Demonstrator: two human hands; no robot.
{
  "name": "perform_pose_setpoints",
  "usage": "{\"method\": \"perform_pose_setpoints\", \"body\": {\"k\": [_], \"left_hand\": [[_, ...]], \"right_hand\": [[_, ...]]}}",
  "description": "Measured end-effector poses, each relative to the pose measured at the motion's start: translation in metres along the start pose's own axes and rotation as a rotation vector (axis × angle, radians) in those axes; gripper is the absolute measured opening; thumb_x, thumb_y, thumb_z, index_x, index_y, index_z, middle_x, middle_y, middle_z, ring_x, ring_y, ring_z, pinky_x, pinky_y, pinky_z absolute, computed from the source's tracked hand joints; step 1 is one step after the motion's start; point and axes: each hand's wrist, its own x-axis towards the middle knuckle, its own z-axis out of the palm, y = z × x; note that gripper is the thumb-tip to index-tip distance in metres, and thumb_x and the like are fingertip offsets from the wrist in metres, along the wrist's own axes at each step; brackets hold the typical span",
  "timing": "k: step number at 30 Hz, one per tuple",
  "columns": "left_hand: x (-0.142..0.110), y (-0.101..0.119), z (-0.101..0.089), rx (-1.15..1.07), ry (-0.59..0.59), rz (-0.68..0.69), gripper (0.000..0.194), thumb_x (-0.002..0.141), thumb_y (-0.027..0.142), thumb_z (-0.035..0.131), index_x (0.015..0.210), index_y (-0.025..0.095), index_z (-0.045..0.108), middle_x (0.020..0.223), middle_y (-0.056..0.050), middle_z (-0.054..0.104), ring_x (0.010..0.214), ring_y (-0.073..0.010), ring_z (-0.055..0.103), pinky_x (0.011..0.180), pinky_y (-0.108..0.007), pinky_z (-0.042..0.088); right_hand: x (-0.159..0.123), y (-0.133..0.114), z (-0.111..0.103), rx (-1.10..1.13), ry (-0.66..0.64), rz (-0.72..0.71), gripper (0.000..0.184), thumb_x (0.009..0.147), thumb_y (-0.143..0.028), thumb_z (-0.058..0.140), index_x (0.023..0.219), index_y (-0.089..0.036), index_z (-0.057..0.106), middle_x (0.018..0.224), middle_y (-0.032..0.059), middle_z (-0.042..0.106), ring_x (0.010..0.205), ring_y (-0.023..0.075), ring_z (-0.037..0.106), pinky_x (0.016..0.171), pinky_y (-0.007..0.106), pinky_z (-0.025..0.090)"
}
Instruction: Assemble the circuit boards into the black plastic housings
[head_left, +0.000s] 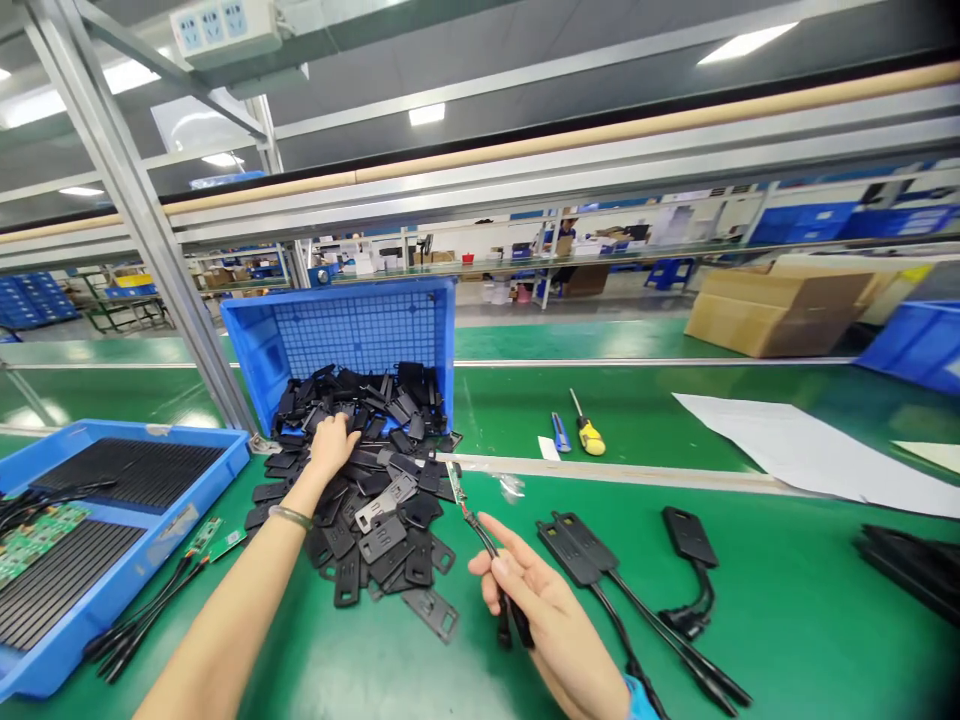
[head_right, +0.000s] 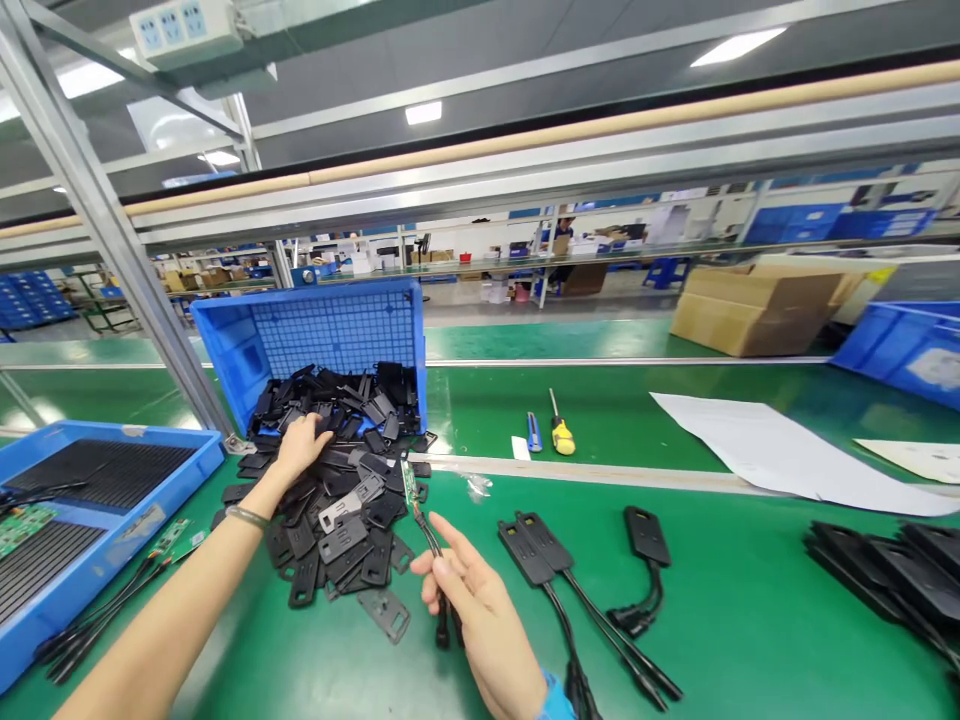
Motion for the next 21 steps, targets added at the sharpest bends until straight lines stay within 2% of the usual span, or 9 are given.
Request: {"method": "perform_pose_setpoints", "body": {"k": [2,4,8,10,12,14,17,19,21], "left_hand": [[0.008,-0.006,0.001,-0.026,0.091,-0.050,0.034,0.072,0.017,0.065,0.104,0.009,0.057,0.114,-0.023,0.060,0.122,-0.0376,0.043,0.103,-0.051,0.029],[0.009,-0.008,0.003,-0.089,0.138,-0.082,0.036,0.069,0.015,0.066,0.105,0.011,0.057,0.113,-0.021,0.061,0.124,-0.0379,0.042,0.103,-0.052,0.028],[-0.008,0.001,0.009,-0.312,0.125,-0.127,0.033,0.077,0.020,0.058,0.109,0.017,0.056,0.108,-0.013,0.063,0.110,-0.0282,0.056,0.095,-0.040,0.042],[-0.029,0.010,0.012,-0.461,0.031,-0.166,0.032,0.082,0.024,0.049,0.112,0.017,0.055,0.097,-0.010,0.065,0.089,-0.0228,0.064,0.082,-0.035,0.050],[-0.058,0.021,0.013,-0.589,-0.094,-0.197,0.035,0.084,0.027,0.043,0.115,0.016,0.056,0.089,-0.009,0.064,0.070,-0.0178,0.064,0.069,-0.032,0.053],[-0.089,0.030,0.012,-0.733,-0.242,-0.227,0.036,0.084,0.029,0.045,0.115,0.017,0.059,0.088,-0.008,0.063,0.059,-0.0129,0.059,0.060,-0.027,0.051],[-0.128,0.038,0.009,-1.092,-0.475,-0.340,0.032,0.082,0.031,0.053,0.109,0.016,0.064,0.077,-0.004,0.059,0.049,-0.0071,0.049,0.050,-0.020,0.043],[-0.144,0.040,0.009,-1.291,-0.548,-0.419,0.030,0.082,0.032,0.058,0.104,0.013,0.066,0.067,-0.001,0.054,0.045,-0.0050,0.044,0.046,-0.018,0.038],[-0.154,0.041,0.011,-1.357,-0.535,-0.442,0.029,0.081,0.033,0.061,0.098,0.010,0.068,0.064,-0.001,0.053,0.045,-0.0042,0.041,0.046,-0.016,0.036]], "right_hand": [[0.001,0.000,0.000,-0.057,-0.010,-0.043,0.057,0.084,-0.047,0.062,0.132,-0.020,0.047,0.092,0.0063,0.065,0.071,0.0137,0.052,0.068,0.027,0.045],[0.002,0.003,-0.001,-0.129,-0.014,-0.077,0.053,0.084,-0.049,0.061,0.125,-0.017,0.053,0.095,0.0089,0.066,0.072,0.0151,0.054,0.070,0.029,0.046],[0.003,0.010,-0.006,-0.357,0.018,-0.158,0.048,0.086,-0.050,0.054,0.119,-0.016,0.058,0.094,0.0111,0.068,0.068,0.0165,0.055,0.066,0.030,0.047],[0.002,0.011,-0.008,-0.520,0.046,-0.219,0.043,0.089,-0.046,0.050,0.119,-0.018,0.060,0.094,0.0101,0.069,0.068,0.0170,0.056,0.067,0.030,0.048],[0.000,0.010,-0.009,-0.665,0.063,-0.287,0.038,0.091,-0.042,0.046,0.118,-0.021,0.062,0.095,0.0080,0.069,0.068,0.0166,0.058,0.067,0.028,0.048],[-0.002,0.008,-0.008,-0.766,0.062,-0.350,0.035,0.093,-0.038,0.044,0.118,-0.023,0.063,0.095,0.0062,0.069,0.068,0.0161,0.059,0.067,0.027,0.049],[-0.005,0.005,-0.006,-0.852,0.040,-0.410,0.034,0.094,-0.035,0.042,0.118,-0.024,0.063,0.092,0.0053,0.070,0.069,0.0166,0.061,0.068,0.026,0.050],[-0.006,0.005,-0.005,-0.880,0.025,-0.421,0.034,0.094,-0.035,0.041,0.118,-0.024,0.064,0.092,0.0050,0.070,0.070,0.0170,0.063,0.069,0.026,0.051],[-0.007,0.007,-0.004,-0.891,0.018,-0.405,0.034,0.094,-0.035,0.042,0.117,-0.024,0.064,0.092,0.0048,0.071,0.069,0.0171,0.063,0.067,0.026,0.051]]}}
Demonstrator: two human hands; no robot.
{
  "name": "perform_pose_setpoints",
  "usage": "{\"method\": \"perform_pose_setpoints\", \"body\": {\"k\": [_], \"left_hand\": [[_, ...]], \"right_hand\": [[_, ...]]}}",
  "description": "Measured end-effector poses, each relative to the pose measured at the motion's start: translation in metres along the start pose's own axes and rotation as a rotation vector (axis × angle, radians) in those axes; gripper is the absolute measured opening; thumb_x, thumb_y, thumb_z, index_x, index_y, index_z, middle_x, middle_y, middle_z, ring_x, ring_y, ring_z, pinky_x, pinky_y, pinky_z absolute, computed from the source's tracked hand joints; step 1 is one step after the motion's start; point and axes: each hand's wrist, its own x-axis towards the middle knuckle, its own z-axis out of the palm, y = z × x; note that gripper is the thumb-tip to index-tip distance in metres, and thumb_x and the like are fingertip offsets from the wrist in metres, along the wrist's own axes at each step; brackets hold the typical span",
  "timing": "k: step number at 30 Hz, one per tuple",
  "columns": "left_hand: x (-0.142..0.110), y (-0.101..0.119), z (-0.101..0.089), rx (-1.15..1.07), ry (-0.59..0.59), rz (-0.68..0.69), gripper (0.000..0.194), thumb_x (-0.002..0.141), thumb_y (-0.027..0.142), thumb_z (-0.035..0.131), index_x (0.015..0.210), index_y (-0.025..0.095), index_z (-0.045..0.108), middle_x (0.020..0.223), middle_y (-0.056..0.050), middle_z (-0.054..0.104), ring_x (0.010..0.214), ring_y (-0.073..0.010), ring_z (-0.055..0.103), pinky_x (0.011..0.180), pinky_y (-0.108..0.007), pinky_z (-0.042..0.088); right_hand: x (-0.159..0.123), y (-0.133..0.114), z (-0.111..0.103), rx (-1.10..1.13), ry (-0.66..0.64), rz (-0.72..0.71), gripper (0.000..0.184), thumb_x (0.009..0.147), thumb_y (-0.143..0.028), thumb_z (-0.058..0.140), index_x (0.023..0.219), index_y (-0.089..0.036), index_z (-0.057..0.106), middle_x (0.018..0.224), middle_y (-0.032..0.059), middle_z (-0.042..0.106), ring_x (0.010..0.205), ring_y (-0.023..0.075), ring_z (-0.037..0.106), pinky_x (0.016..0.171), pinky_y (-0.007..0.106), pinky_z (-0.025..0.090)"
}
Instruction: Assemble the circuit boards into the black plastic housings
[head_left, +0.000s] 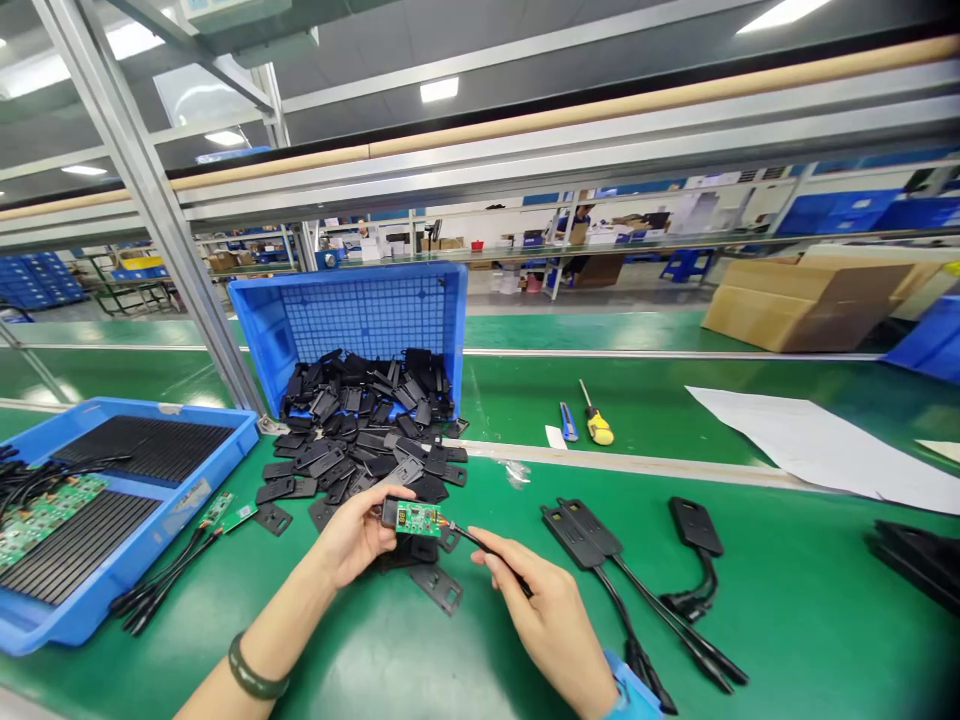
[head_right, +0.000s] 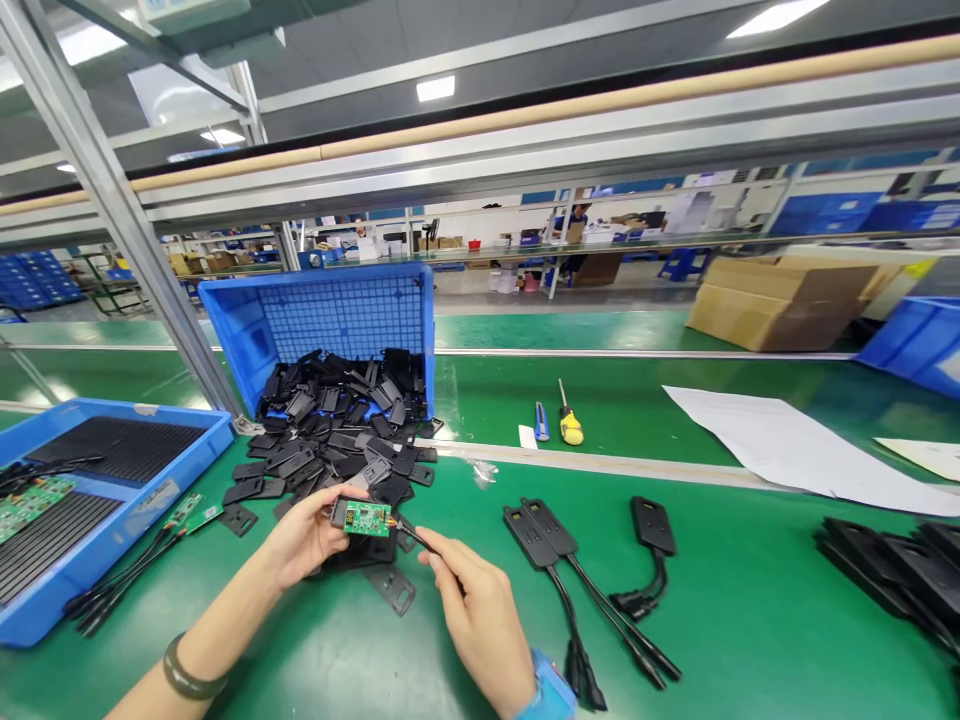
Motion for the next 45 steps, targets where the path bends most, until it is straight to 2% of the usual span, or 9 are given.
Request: {"method": "perform_pose_setpoints", "body": {"k": [5,9,11,15,25,31,35,39,45], "left_hand": [[-0.005,-0.018,0.007,-0.069,-0.008,0.094,0.043,0.076,0.044,0.070,0.099,0.008,0.069,0.082,-0.009,0.064,0.062,-0.0094,0.053,0.056,-0.018,0.043],[-0.007,-0.034,0.014,0.008,-0.017,0.227,0.064,0.057,0.023,0.087,0.116,0.016,0.062,0.103,-0.010,0.065,0.092,-0.0177,0.060,0.084,-0.025,0.045],[-0.007,-0.040,0.016,0.050,0.027,0.260,0.069,0.055,0.015,0.087,0.118,0.019,0.060,0.102,-0.008,0.066,0.095,-0.0181,0.060,0.089,-0.027,0.044],[-0.006,-0.043,0.016,0.041,0.098,0.314,0.062,0.060,0.015,0.084,0.117,0.018,0.060,0.105,-0.008,0.066,0.098,-0.0186,0.060,0.091,-0.027,0.044],[-0.010,-0.036,0.015,-0.094,0.056,0.294,0.046,0.074,0.018,0.073,0.119,0.019,0.059,0.130,-0.012,0.055,0.105,-0.0218,0.059,0.092,-0.034,0.047],[-0.011,-0.039,0.021,-0.094,0.000,0.243,0.049,0.081,0.025,0.068,0.126,0.021,0.050,0.124,-0.016,0.059,0.110,-0.0291,0.058,0.091,-0.044,0.047],[-0.008,-0.047,0.023,-0.063,0.106,0.251,0.043,0.079,0.030,0.071,0.117,0.020,0.054,0.113,-0.014,0.064,0.106,-0.0293,0.061,0.084,-0.041,0.050],[-0.005,-0.052,0.022,-0.001,0.209,0.245,0.043,0.075,0.036,0.073,0.110,0.017,0.056,0.103,-0.014,0.067,0.099,-0.0288,0.064,0.076,-0.036,0.053],[-0.004,-0.053,0.021,0.044,0.176,0.266,0.045,0.079,0.037,0.069,0.117,0.019,0.053,0.108,-0.015,0.065,0.100,-0.0275,0.063,0.078,-0.038,0.053]], "right_hand": [[-0.003,0.002,0.005,0.033,-0.030,0.079,0.036,0.092,-0.039,0.046,0.116,-0.022,0.066,0.088,0.0059,0.072,0.059,0.0164,0.060,0.059,0.026,0.050],[-0.006,0.002,0.011,0.104,-0.076,0.145,0.038,0.090,-0.041,0.049,0.117,-0.020,0.066,0.084,0.0070,0.072,0.057,0.0162,0.058,0.056,0.027,0.048],[-0.007,0.002,0.014,0.188,-0.094,0.194,0.041,0.088,-0.042,0.050,0.117,-0.019,0.066,0.083,0.0074,0.071,0.057,0.0161,0.057,0.055,0.027,0.048],[-0.007,0.002,0.014,0.320,-0.058,0.280,0.047,0.085,-0.046,0.053,0.118,-0.014,0.065,0.082,0.0091,0.071,0.057,0.0157,0.056,0.054,0.027,0.049],[-0.011,0.005,0.017,0.222,-0.065,0.249,0.044,0.087,-0.044,0.052,0.119,-0.017,0.065,0.086,0.0091,0.072,0.058,0.0162,0.058,0.057,0.027,0.050],[-0.013,-0.001,0.018,0.065,-0.114,0.131,0.036,0.090,-0.037,0.051,0.119,-0.022,0.065,0.086,0.0068,0.072,0.057,0.0167,0.060,0.059,0.028,0.051],[-0.015,-0.004,0.022,0.016,-0.167,0.089,0.034,0.089,-0.034,0.051,0.118,-0.023,0.066,0.075,0.0041,0.071,0.056,0.0180,0.061,0.059,0.029,0.050],[-0.017,0.000,0.025,0.116,-0.221,0.170,0.036,0.089,-0.034,0.051,0.119,-0.021,0.065,0.078,0.0048,0.072,0.054,0.0158,0.058,0.054,0.027,0.048],[-0.012,0.002,0.022,0.396,-0.276,0.389,0.045,0.083,-0.043,0.056,0.116,-0.013,0.066,0.079,0.0087,0.070,0.051,0.0123,0.052,0.047,0.024,0.043]]}}
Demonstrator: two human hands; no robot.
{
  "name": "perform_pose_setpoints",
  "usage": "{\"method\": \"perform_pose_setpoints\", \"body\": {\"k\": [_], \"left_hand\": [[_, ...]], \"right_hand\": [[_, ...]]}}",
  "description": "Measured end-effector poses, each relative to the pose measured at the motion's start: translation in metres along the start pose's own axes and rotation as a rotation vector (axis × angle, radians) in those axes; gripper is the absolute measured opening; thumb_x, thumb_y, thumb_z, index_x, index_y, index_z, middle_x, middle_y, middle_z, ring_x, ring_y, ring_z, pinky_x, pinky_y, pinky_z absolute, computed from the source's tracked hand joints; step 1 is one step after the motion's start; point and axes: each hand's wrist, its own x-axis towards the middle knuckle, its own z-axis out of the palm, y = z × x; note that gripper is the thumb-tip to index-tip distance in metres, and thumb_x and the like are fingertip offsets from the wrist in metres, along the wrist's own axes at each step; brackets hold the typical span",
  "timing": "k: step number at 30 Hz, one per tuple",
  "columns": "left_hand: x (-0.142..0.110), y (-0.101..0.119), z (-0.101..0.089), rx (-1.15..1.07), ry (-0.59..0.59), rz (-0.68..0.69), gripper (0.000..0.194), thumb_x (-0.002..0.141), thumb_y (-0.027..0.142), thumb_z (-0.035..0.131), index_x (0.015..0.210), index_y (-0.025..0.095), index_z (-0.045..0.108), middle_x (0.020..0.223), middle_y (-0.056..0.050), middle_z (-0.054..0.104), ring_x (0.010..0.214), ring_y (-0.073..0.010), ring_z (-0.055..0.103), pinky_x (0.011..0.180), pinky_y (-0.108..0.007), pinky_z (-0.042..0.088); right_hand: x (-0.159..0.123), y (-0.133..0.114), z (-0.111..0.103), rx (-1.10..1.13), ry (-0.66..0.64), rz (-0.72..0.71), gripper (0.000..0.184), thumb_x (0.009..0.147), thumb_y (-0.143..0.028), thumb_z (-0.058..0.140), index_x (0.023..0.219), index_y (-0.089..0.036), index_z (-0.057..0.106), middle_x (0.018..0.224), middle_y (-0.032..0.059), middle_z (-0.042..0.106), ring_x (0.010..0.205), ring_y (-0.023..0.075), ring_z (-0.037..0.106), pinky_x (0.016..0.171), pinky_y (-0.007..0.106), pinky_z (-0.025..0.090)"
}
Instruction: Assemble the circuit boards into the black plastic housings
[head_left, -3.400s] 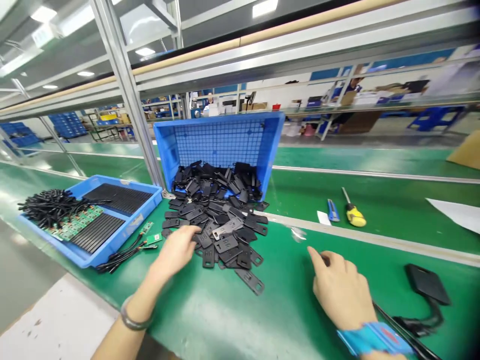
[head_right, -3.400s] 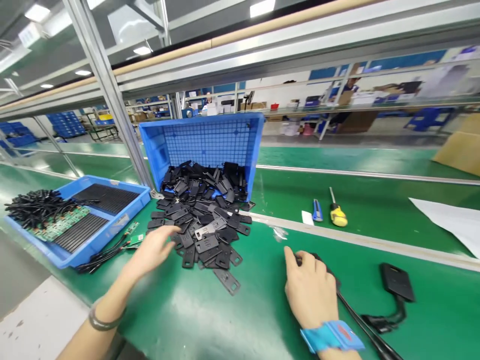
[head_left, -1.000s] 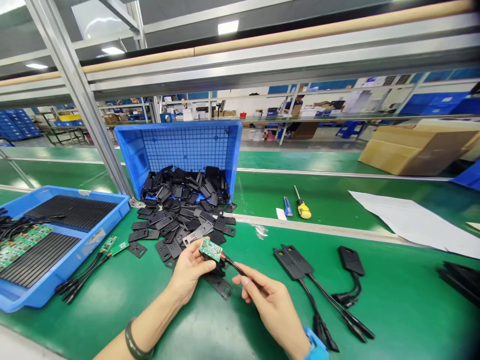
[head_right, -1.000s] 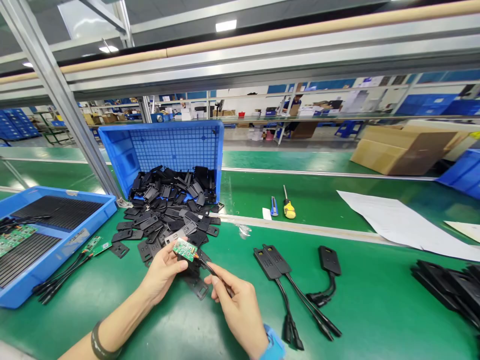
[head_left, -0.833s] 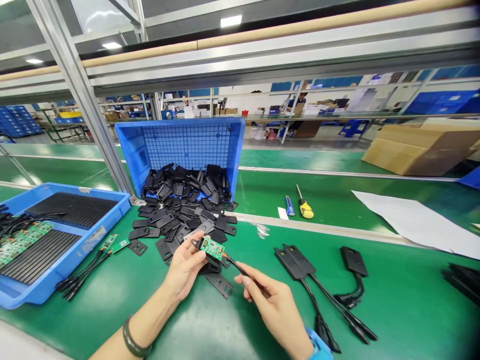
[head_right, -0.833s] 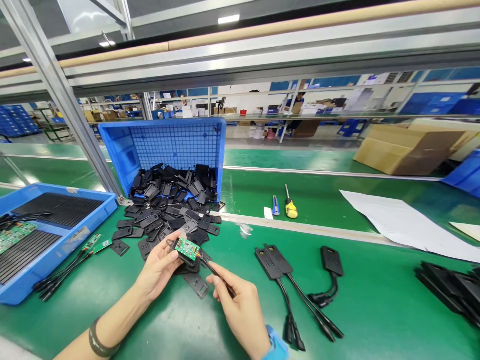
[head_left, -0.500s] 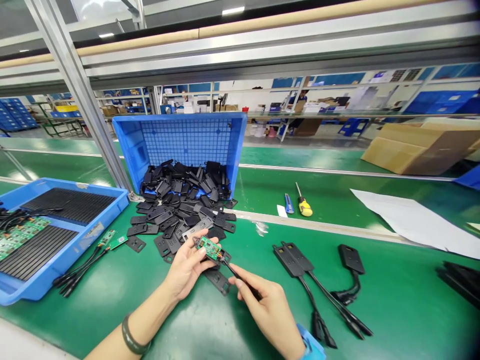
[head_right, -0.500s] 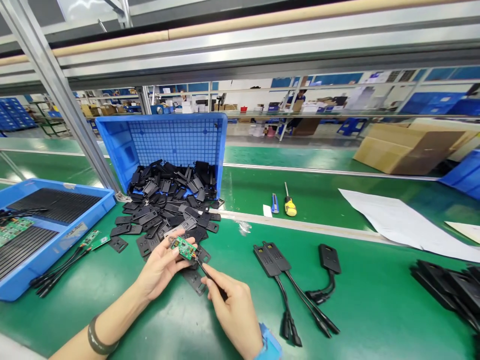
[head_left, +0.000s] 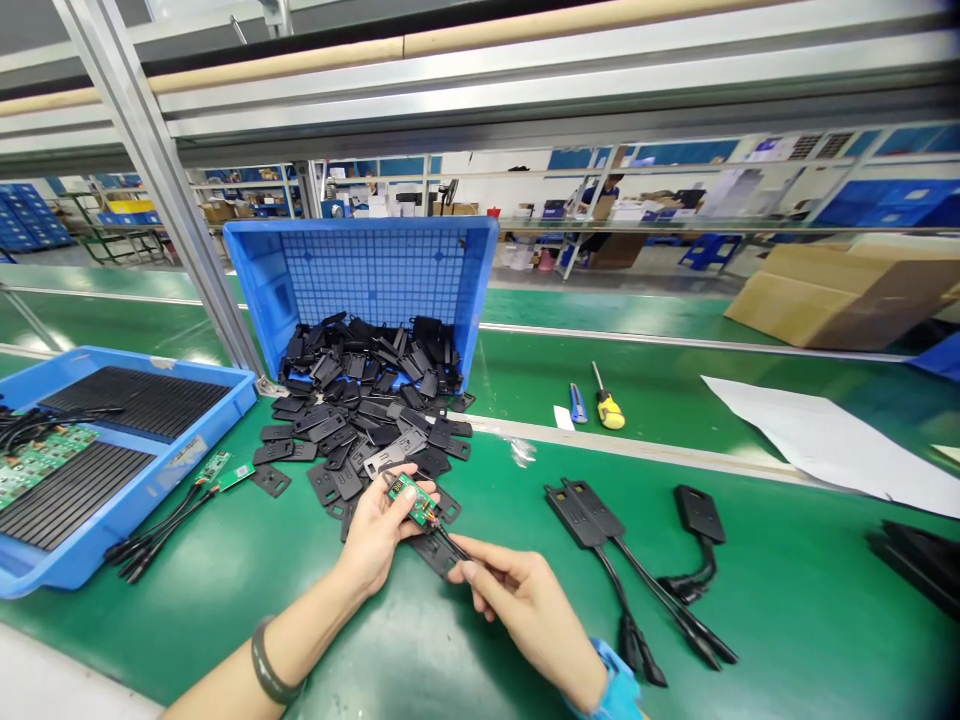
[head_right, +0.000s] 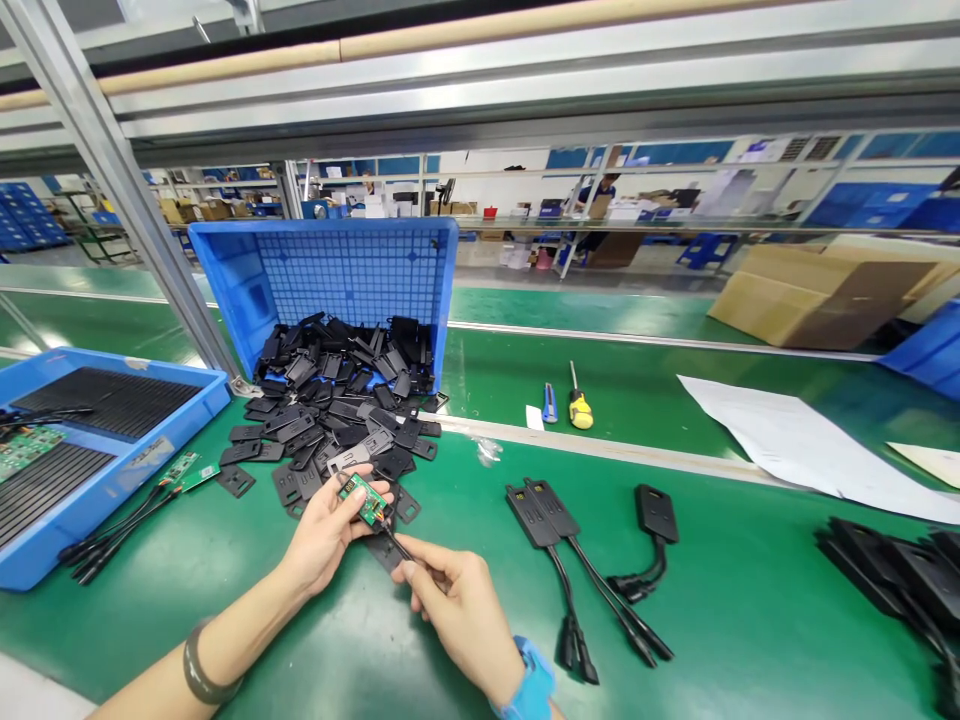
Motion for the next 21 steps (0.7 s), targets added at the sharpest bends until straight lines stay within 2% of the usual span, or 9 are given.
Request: {"method": "perform_pose_setpoints", "body": {"k": [12,16,18,21], "left_hand": [[0.000,-0.004,0.001,0.037,0.066,0.035,0.044,0.073,0.040,0.073,0.107,0.017,0.056,0.099,-0.013,0.069,0.095,-0.0280,0.065,0.074,-0.036,0.055],[-0.002,-0.004,0.004,0.115,0.048,0.078,0.043,0.077,0.041,0.069,0.108,0.018,0.050,0.095,-0.012,0.069,0.090,-0.0257,0.067,0.075,-0.035,0.054],[-0.004,-0.005,0.005,0.185,0.022,0.118,0.040,0.081,0.040,0.064,0.109,0.018,0.047,0.095,-0.011,0.069,0.088,-0.0244,0.067,0.077,-0.036,0.054],[-0.007,-0.009,0.006,0.300,-0.006,0.175,0.034,0.085,0.040,0.058,0.110,0.020,0.045,0.095,-0.010,0.069,0.088,-0.0236,0.067,0.080,-0.036,0.053]], "right_hand": [[0.003,0.003,0.004,-0.090,0.042,-0.051,0.040,0.083,-0.039,0.056,0.112,-0.015,0.068,0.077,0.0070,0.071,0.053,0.0131,0.054,0.052,0.025,0.046],[0.005,0.000,0.005,0.020,-0.001,0.033,0.047,0.078,-0.044,0.061,0.113,-0.013,0.067,0.077,0.0070,0.069,0.053,0.0123,0.054,0.050,0.025,0.046],[0.008,-0.003,0.006,0.044,-0.048,0.078,0.045,0.077,-0.046,0.062,0.106,-0.012,0.068,0.073,0.0053,0.067,0.050,0.0111,0.052,0.049,0.023,0.045],[0.011,-0.005,0.009,-0.040,-0.041,0.040,0.030,0.079,-0.042,0.061,0.081,-0.013,0.068,0.060,0.0009,0.061,0.047,0.0095,0.048,0.047,0.021,0.039]]}}
